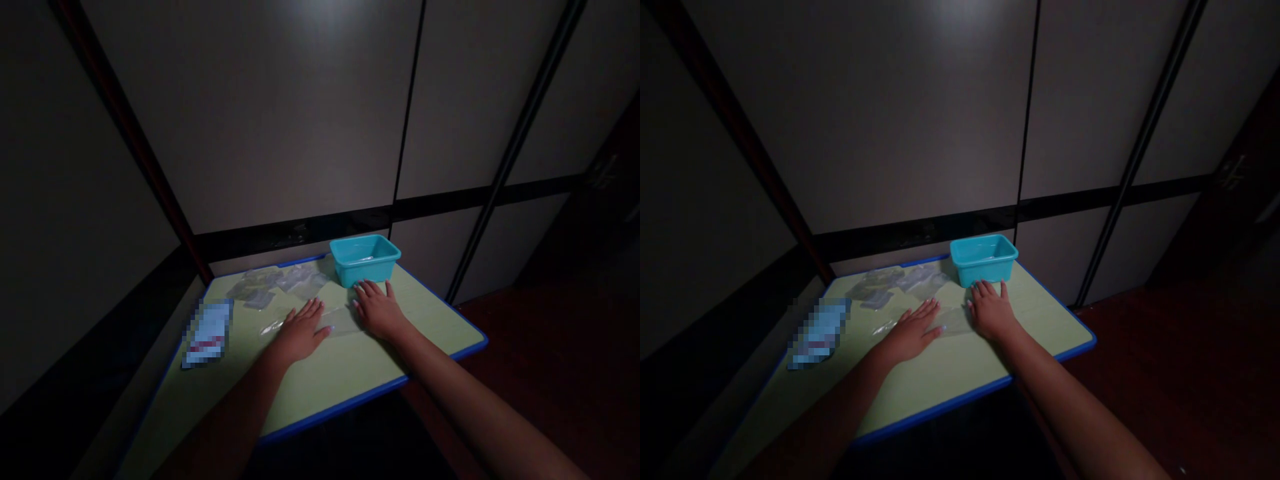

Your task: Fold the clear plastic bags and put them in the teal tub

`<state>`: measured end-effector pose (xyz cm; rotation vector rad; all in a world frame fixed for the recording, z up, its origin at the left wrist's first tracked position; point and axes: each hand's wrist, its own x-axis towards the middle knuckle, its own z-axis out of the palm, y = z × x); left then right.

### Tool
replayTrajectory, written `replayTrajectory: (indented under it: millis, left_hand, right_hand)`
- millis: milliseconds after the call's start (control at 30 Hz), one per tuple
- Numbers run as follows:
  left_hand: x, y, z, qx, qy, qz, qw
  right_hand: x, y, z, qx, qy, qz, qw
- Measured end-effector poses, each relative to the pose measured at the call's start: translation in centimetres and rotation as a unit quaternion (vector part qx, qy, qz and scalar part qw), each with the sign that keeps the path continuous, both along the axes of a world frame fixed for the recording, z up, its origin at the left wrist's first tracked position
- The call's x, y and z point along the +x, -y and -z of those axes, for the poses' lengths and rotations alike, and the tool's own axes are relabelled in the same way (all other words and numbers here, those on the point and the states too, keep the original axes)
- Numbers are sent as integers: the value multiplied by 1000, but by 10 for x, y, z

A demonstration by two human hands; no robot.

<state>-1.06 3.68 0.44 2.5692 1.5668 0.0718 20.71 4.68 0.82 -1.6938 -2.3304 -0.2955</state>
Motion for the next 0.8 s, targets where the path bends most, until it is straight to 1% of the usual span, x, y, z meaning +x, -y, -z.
replayTrajectory:
  millis: [100,167,267,333,400,467,533,633,700,800]
  left_hand:
    - [-1,1,1,-11,-1,-4,1000]
    - [-1,1,1,-1,-3,-1,1000]
    - [-3,0,0,45,-10,2,999]
    - [-5,-1,-2,91,-9,-20,996]
    - [-8,-3,-4,112,-13,-46,993]
    - [-11,-4,-4,96,-29,-56,993]
    - [-13,-5,-3,56,-46,-54,996]
    - [-15,-6,0,-10,-44,-45,998]
    - [-16,-7,1,-37,-37,-43,998]
    - [-16,-7,0,-50,-36,-48,997]
  right_hand:
    - [-8,9,-5,19,-25,-5,999]
    - [-19,19,-6,8,-42,-25,999]
    - [-40,36,-3,-61,-62,-76,993]
    - [-51,45,-2,-114,-74,-119,984]
    - [-60,50,-3,-154,-83,-152,973]
    - [-66,52,-4,-174,-91,-165,966]
    - [-71,52,-4,-180,-97,-163,965]
    - [-72,53,-2,-191,-97,-148,965]
    - [-68,54,0,-200,-97,-139,965]
    - [-51,58,2,-200,-96,-124,967]
